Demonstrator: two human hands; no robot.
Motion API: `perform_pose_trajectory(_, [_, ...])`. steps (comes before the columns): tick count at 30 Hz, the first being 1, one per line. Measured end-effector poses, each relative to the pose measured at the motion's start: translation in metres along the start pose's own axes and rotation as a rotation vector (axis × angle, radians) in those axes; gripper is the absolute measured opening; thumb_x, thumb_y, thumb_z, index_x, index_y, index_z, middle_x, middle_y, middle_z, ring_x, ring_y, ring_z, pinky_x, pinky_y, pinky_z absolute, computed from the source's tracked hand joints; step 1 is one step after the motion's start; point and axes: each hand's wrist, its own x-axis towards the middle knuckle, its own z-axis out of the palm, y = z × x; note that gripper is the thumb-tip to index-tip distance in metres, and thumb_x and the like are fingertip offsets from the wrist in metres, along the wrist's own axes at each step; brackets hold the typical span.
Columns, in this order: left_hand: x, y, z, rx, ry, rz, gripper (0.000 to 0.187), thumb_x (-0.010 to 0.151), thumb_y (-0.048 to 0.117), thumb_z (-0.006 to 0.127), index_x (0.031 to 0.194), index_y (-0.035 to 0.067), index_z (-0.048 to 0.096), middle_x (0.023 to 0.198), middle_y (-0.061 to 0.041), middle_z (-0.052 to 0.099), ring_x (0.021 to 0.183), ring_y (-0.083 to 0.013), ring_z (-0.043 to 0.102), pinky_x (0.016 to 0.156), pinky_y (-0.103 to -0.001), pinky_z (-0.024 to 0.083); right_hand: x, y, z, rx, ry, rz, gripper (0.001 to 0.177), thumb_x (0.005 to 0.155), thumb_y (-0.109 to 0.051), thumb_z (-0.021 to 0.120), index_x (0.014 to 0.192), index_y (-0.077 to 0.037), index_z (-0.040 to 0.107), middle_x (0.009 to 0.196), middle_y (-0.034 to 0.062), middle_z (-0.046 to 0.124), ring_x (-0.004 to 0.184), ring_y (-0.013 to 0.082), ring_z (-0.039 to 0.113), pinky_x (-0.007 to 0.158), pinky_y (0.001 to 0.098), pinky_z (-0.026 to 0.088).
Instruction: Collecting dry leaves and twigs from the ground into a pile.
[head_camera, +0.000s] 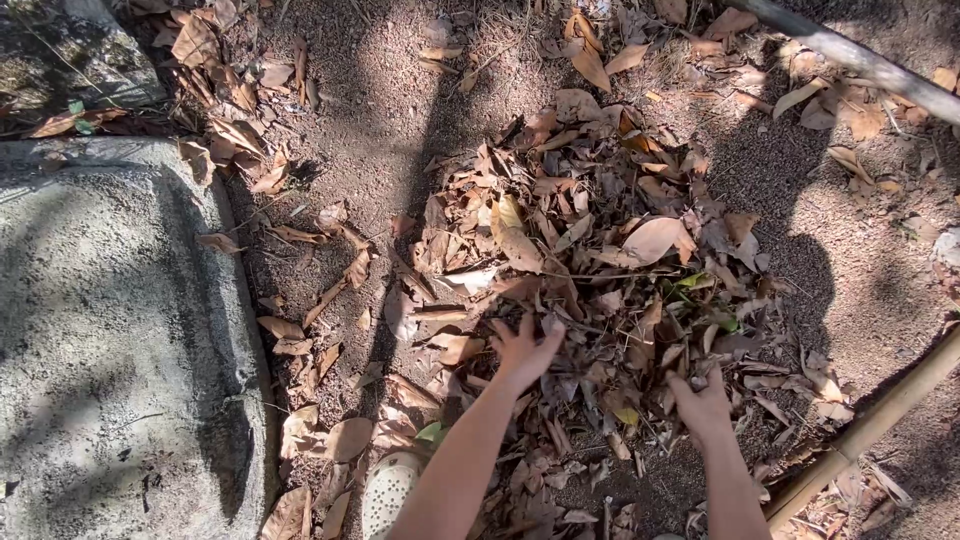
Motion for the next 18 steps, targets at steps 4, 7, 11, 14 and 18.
perform_pose_trajectory(4, [0.018,-0.003,0.045,0.074,-0.053,0.059,0.105,0.081,0.087,0.030,0.165,0.028,0.013,0.169,-0.021,-0.018,0.153,-0.0504,-0.015,0.123,-0.064,0.011,-0.025,-0.010,0.040,0.136,-0.038,-0.026,0.075,0.094,-0.016,0.068,0.159,-0.011,0.031,0.131,0.0172,0.064,0.114,0.0276,0.063,0.094,0.0438,0.053])
perform_pose_trajectory(7, [0.036,-0.016,0.084,0.102,-0.055,0.242,0.104,0.084,0.087,0.025,0.164,0.021,0.018,0.169,-0.023,0.000,0.156,-0.0466,-0.007,0.125,-0.061,0.002,-0.043,-0.020,0.058,0.262,-0.082,0.079,0.097,0.095,-0.026,0.067,0.166,-0.015,0.002,0.144,0.0256,0.057,0.128,0.0351,0.060,0.099,0.0428,0.052])
perform_pose_trajectory(11, [0.034,-0.028,0.108,-0.010,-0.051,0.518,0.084,0.097,0.072,0.023,0.158,0.016,0.031,0.162,-0.022,0.033,0.155,-0.0431,0.013,0.127,-0.055,-0.001,-0.067,-0.031,0.063,0.316,-0.159,0.176,0.109,0.083,-0.054,0.062,0.168,-0.024,0.002,0.160,0.0164,0.035,0.141,0.0352,0.044,0.104,0.0534,0.046])
perform_pose_trajectory(14, [0.020,-0.037,0.109,0.021,0.012,0.678,0.064,0.105,0.056,0.032,0.152,0.014,0.043,0.156,-0.022,0.046,0.152,-0.0451,0.027,0.128,-0.056,0.010,-0.053,0.006,0.061,0.338,-0.220,-0.012,0.125,0.074,-0.064,0.069,0.167,-0.014,0.002,0.161,0.0186,0.035,0.145,0.0346,0.040,0.113,0.0480,0.039])
perform_pose_trajectory(18, [-0.033,-0.032,0.088,0.235,0.076,0.804,0.054,0.101,0.035,0.053,0.150,0.014,0.045,0.159,-0.021,0.041,0.149,-0.0507,0.027,0.118,-0.065,0.024,-0.068,0.013,0.065,0.398,-0.233,-0.092,0.120,0.068,-0.060,0.079,0.162,-0.005,0.028,0.157,0.0178,0.047,0.143,0.0337,0.046,0.112,0.0444,0.040])
